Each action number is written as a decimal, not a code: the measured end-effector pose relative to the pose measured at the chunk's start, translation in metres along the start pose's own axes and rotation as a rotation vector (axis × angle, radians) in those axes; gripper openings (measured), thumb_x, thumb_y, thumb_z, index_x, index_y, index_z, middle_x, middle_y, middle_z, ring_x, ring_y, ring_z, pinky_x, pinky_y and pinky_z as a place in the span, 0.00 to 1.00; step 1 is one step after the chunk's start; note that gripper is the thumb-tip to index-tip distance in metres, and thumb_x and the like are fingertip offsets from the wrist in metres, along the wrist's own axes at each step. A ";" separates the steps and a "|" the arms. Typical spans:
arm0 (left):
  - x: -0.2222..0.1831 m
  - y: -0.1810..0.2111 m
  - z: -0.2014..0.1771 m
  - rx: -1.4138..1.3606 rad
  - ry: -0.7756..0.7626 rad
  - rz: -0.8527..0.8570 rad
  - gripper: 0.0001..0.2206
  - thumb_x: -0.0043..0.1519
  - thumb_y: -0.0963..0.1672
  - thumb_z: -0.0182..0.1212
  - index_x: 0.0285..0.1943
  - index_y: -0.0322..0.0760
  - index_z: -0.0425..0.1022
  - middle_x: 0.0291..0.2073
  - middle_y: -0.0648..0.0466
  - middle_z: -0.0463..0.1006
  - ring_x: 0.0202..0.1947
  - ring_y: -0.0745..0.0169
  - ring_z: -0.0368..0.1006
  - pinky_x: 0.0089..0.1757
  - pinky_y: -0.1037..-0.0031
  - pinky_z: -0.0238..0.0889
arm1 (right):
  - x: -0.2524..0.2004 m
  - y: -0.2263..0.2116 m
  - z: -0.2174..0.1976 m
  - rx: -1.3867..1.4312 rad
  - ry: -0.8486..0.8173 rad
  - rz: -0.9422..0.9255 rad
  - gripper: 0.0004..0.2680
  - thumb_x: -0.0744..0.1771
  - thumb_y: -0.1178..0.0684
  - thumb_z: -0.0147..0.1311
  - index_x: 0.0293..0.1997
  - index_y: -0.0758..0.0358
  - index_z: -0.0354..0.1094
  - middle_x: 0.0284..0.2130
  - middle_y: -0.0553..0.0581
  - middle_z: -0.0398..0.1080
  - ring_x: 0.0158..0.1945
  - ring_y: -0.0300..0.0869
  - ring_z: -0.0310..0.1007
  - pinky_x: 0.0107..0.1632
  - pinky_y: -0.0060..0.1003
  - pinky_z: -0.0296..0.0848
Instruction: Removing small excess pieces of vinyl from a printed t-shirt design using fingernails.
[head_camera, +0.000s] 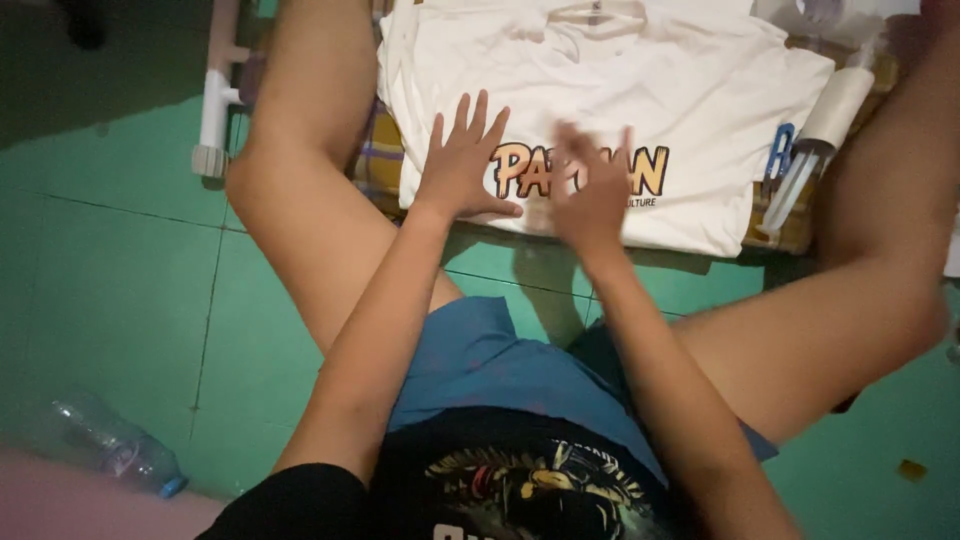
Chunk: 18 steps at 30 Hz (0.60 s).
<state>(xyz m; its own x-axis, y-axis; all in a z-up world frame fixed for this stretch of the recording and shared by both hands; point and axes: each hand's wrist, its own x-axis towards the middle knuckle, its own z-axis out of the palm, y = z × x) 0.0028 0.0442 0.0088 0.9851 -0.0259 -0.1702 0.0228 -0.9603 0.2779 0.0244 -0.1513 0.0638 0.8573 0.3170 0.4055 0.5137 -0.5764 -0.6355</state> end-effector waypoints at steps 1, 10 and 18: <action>-0.002 0.000 -0.001 0.003 -0.002 -0.002 0.66 0.36 0.63 0.82 0.83 0.47 0.43 0.81 0.46 0.37 0.79 0.46 0.28 0.70 0.47 0.26 | -0.010 0.004 0.012 0.004 0.000 0.001 0.12 0.67 0.61 0.53 0.57 0.67 0.74 0.37 0.60 0.81 0.37 0.48 0.81 0.77 0.53 0.41; -0.008 -0.002 0.004 0.097 0.040 -0.023 0.67 0.36 0.59 0.80 0.84 0.45 0.39 0.81 0.43 0.35 0.79 0.41 0.29 0.70 0.44 0.30 | -0.038 0.011 0.033 -0.333 -0.371 -0.241 0.16 0.69 0.50 0.50 0.63 0.66 0.65 0.58 0.60 0.74 0.57 0.50 0.75 0.69 0.78 0.30; -0.009 0.004 -0.005 0.124 -0.027 -0.056 0.73 0.33 0.63 0.83 0.84 0.44 0.33 0.81 0.45 0.28 0.79 0.42 0.23 0.71 0.47 0.23 | -0.016 0.016 0.031 0.408 -0.208 0.374 0.03 0.68 0.59 0.58 0.43 0.63 0.75 0.26 0.51 0.76 0.22 0.31 0.65 0.25 0.26 0.60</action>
<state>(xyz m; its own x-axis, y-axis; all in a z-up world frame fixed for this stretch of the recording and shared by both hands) -0.0048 0.0418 0.0160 0.9778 0.0232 -0.2081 0.0551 -0.9873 0.1488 0.0198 -0.1420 0.0265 0.9497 0.3131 -0.0059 0.1109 -0.3540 -0.9286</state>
